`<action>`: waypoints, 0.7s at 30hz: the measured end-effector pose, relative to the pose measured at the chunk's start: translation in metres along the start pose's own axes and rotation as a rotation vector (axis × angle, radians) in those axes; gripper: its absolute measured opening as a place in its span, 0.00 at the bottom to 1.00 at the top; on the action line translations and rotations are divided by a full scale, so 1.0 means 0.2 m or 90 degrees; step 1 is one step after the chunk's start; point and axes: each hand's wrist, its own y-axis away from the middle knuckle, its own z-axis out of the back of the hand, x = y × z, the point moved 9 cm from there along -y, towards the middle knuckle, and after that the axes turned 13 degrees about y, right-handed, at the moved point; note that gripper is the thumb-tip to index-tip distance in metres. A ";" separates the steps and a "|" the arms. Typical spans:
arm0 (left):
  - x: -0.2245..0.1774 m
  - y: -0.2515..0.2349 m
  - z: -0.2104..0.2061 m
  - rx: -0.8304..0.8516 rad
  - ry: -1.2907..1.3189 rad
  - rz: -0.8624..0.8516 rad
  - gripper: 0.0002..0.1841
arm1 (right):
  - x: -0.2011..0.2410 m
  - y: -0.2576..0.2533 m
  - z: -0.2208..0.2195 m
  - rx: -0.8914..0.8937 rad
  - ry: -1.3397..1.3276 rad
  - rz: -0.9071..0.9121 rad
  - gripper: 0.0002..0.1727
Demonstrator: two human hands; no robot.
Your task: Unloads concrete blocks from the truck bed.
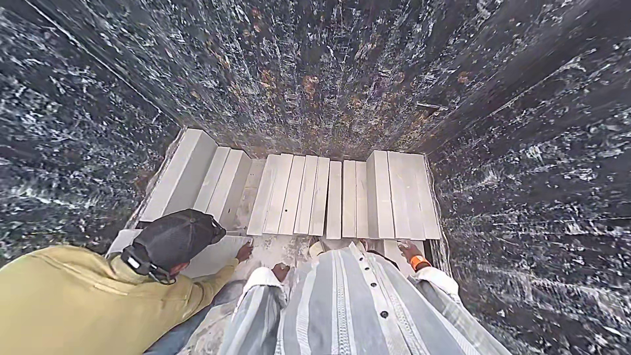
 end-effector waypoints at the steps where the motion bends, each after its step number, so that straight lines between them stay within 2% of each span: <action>1: 0.00 0.03 0.02 -0.001 0.002 0.005 0.25 | -0.01 0.00 -0.01 -0.004 0.000 0.001 0.29; 4: -0.02 0.08 0.06 -0.026 0.010 0.010 0.26 | -0.05 -0.01 -0.03 -0.011 -0.006 0.001 0.29; 7: -0.03 0.04 0.05 -0.014 0.005 0.004 0.27 | -0.06 0.02 -0.06 -0.003 -0.017 -0.011 0.28; 11: -0.07 -0.06 0.00 -0.020 -0.020 -0.014 0.30 | -0.07 0.01 -0.09 0.007 -0.044 -0.009 0.28; 18: -0.18 0.00 -0.11 -0.006 -0.035 0.008 0.34 | -0.04 -0.10 -0.10 0.028 -0.011 0.033 0.26; 21: -0.10 -0.03 -0.16 -0.024 -0.011 -0.006 0.34 | 0.01 -0.13 -0.04 0.047 0.009 0.075 0.26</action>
